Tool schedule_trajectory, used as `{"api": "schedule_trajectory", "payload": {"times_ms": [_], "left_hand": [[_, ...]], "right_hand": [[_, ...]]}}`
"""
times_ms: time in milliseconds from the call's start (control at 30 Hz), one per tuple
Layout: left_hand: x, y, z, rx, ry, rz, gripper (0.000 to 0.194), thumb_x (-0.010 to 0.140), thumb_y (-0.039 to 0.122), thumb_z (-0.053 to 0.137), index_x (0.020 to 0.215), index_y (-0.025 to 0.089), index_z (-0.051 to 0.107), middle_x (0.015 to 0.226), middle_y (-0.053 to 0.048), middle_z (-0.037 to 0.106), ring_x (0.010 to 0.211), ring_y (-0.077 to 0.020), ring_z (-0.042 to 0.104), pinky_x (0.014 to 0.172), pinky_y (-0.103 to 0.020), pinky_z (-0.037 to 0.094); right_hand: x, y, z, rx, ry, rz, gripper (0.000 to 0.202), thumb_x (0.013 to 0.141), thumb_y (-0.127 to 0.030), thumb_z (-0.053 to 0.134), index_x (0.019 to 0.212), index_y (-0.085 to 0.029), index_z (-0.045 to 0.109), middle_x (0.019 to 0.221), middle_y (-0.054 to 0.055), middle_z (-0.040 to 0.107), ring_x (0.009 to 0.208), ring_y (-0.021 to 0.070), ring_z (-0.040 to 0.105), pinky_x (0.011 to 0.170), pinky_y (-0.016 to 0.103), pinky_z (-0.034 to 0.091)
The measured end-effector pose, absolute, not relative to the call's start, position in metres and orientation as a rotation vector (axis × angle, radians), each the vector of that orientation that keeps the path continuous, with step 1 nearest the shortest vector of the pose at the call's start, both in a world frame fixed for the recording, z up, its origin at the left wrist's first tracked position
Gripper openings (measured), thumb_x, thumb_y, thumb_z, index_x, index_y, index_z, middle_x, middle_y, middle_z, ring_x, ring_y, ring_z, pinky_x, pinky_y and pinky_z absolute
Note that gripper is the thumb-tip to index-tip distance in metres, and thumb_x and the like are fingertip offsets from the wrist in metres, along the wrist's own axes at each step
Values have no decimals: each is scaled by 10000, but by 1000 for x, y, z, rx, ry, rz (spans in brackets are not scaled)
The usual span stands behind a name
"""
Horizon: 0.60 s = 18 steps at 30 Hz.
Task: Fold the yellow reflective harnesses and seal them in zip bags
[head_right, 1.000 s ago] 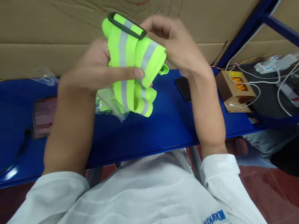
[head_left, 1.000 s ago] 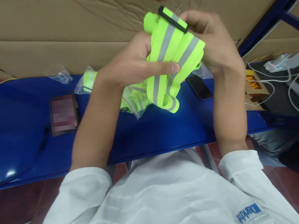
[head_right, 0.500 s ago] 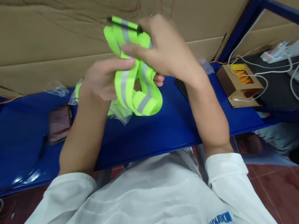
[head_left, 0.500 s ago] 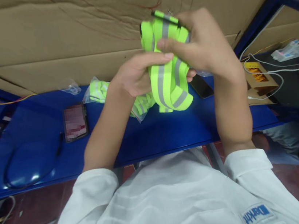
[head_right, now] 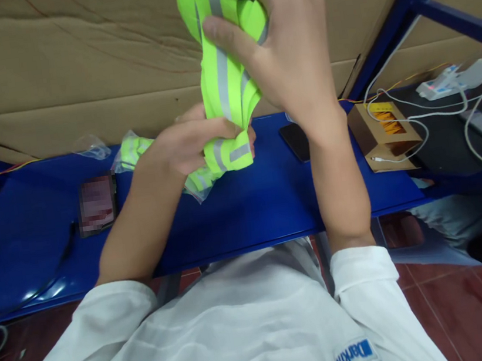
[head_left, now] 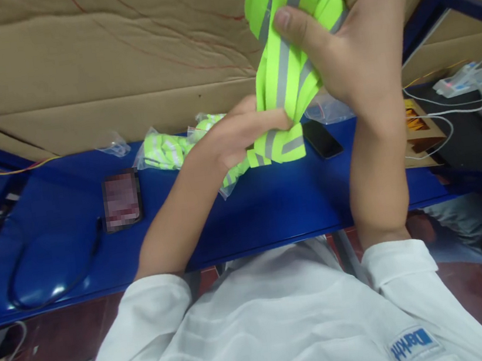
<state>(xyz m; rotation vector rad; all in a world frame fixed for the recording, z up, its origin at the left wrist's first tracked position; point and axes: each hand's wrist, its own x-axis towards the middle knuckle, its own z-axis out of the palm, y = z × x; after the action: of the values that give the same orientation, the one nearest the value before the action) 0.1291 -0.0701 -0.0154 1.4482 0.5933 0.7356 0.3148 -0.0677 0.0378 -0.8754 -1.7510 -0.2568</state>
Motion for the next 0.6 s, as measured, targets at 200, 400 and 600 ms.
{"api": "schedule_trajectory", "payload": {"times_ms": [200,400,600], "left_hand": [[133,-78,-13,1443,470,699,327,713,280,843,1005,215,714,908,0,741,860,-187,724,734,-253,550],[125,-59,-17,1561,507,699,321,788,247,815,1082,147,732,1060,-93,787,1086,-278,736,921,-350,571],[107,-56,-4,1793,384,1016,532,1042,386,589,1492,132,463,1478,-70,591,1300,-167,602,1026,-276,501]], "right_hand": [[313,-77,41,-939,-1696,-416,296,966,-465,743,913,-174,742,841,7,578,823,182,570,835,322,431],[324,-81,47,-1000,-1747,-448,312,977,-472,751,890,-172,733,832,3,496,835,167,547,830,331,391],[354,-68,46,-975,-1610,-316,387,998,-563,693,1032,-186,772,894,-7,567,952,189,566,919,356,392]]}}
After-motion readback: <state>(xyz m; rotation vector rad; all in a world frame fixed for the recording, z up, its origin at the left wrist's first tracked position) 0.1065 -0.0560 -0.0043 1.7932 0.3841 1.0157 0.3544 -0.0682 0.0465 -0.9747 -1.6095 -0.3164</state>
